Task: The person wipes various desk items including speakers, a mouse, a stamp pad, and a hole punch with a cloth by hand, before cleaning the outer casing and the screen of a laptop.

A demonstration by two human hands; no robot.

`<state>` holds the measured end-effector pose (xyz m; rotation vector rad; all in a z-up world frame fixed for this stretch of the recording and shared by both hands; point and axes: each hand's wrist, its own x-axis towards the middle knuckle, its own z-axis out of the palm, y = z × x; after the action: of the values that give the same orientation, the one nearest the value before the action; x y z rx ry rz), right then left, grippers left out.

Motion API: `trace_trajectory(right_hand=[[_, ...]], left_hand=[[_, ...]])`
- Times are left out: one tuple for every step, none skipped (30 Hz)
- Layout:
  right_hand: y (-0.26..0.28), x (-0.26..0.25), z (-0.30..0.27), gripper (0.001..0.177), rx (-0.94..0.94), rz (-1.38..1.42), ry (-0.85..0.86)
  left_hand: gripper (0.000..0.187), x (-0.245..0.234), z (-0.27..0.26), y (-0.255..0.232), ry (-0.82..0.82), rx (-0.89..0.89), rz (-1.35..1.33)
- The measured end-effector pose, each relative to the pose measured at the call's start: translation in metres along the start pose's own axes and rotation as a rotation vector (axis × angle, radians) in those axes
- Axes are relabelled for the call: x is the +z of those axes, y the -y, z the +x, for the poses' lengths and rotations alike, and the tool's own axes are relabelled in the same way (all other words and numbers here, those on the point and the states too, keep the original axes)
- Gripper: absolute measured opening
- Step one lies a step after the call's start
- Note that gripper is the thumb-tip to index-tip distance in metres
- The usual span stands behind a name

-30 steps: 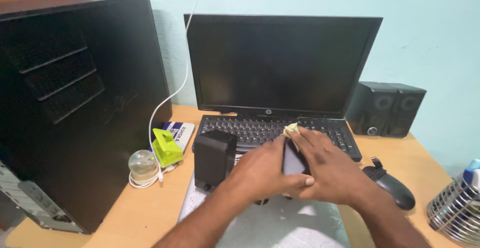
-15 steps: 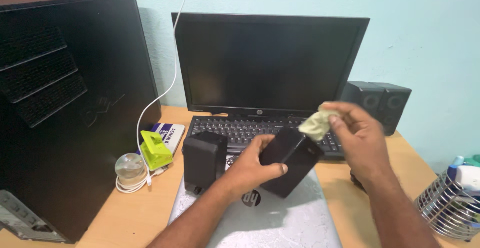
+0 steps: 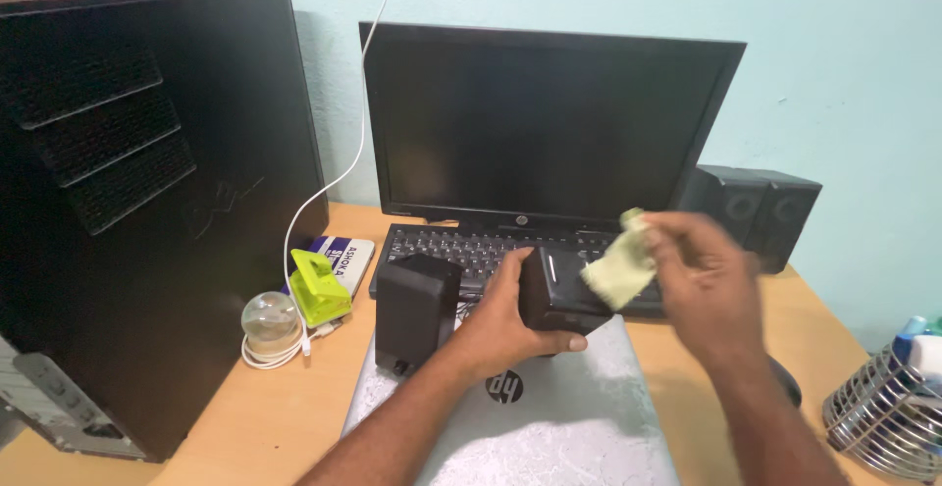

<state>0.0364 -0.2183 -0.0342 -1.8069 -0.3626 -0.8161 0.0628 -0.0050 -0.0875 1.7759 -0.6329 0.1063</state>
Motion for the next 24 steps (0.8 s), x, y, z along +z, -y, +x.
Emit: trace_trajectory(right_hand=[[0.004, -0.001, -0.003, 0.017, -0.114, -0.176, -0.036], [0.01, -0.004, -0.006, 0.016, -0.231, -0.354, -0.075], [0.017, -0.005, -0.009, 0.015, -0.349, -0.531, -0.115], [0.021, 0.004, -0.015, 0.02, -0.128, -0.615, -0.006], [0.026, 0.015, -0.024, 0.026, 0.097, -0.692, 0.098], [0.03, 0.024, -0.037, 0.034, -0.137, -0.662, 0.161], [0.033, 0.031, -0.05, 0.042, -0.371, -0.626, 0.22], [0.034, 0.036, -0.057, 0.051, -0.603, -0.582, 0.278], [0.032, 0.033, -0.052, 0.053, -0.541, -0.591, 0.336], [0.03, 0.024, -0.041, 0.056, -0.48, -0.6, 0.397], [0.028, 0.02, -0.034, 0.059, -0.419, -0.609, 0.458], [0.026, 0.019, -0.032, 0.057, -0.378, -0.631, 0.462], [0.025, 0.017, -0.03, 0.056, -0.337, -0.654, 0.466], [0.024, 0.014, -0.027, 0.054, -0.3, -0.678, 0.455], [0.024, 0.013, -0.028, 0.058, -0.402, -0.654, 0.505], [0.024, 0.014, -0.036, 0.062, -0.497, -0.622, 0.57], [0.024, 0.014, -0.042, 0.066, -0.592, -0.586, 0.635], [0.023, 0.014, -0.037, 0.065, -0.539, -0.619, 0.615], [0.022, 0.013, -0.026, 0.064, -0.487, -0.652, 0.594], [0.023, 0.013, -0.019, 0.062, -0.44, -0.686, 0.569], [0.025, 0.014, -0.024, 0.064, -0.519, -0.697, 0.559], [0.027, 0.016, -0.037, 0.065, -0.59, -0.705, 0.547], [0.029, 0.018, -0.045, 0.066, -0.662, -0.713, 0.536], [0.03, 0.016, -0.044, 0.065, -0.529, -0.669, 0.58]], left_hand=[[0.117, 0.001, -0.002, 0.003, -0.011, 0.004, 0.045], [0.118, 0.002, -0.001, 0.004, -0.021, 0.013, 0.091], [0.118, 0.004, 0.0, 0.005, -0.031, 0.022, 0.137], [0.119, 0.005, 0.001, 0.004, -0.036, -0.004, 0.144], [0.12, 0.007, 0.002, 0.004, -0.041, -0.03, 0.15], [0.121, 0.008, 0.001, 0.004, -0.045, -0.06, 0.158], [0.119, 0.006, 0.001, 0.005, -0.046, -0.049, 0.13], [0.117, 0.004, 0.001, 0.007, -0.048, -0.041, 0.101], [0.115, 0.002, 0.0, 0.009, -0.05, -0.033, 0.072], [0.114, 0.002, -0.001, 0.011, -0.064, -0.005, 0.085], [0.113, 0.005, 0.0, 0.011, -0.078, 0.023, 0.098], [0.112, 0.008, 0.0, 0.012, -0.084, 0.051, 0.106], [0.112, 0.01, -0.002, 0.012, -0.095, 0.063, 0.127], [0.113, 0.009, 0.001, 0.01, -0.101, 0.087, 0.155], [0.114, 0.008, 0.004, 0.008, -0.108, 0.112, 0.182], [0.113, 0.007, 0.003, 0.008, -0.087, 0.069, 0.164], [0.112, 0.005, 0.003, 0.008, -0.067, 0.026, 0.147], [0.111, 0.003, 0.003, 0.008, -0.051, -0.013, 0.132], [0.11, 0.004, 0.0, 0.008, -0.051, 0.014, 0.143], [0.109, 0.005, 0.0, 0.008, -0.054, 0.048, 0.155], [0.109, 0.006, 0.002, 0.008, -0.056, 0.082, 0.167], [0.111, 0.004, 0.003, 0.01, -0.052, 0.08, 0.167], [0.113, 0.002, 0.004, 0.011, -0.047, 0.077, 0.166], [0.115, 0.001, 0.002, 0.012, -0.05, 0.069, 0.163]])
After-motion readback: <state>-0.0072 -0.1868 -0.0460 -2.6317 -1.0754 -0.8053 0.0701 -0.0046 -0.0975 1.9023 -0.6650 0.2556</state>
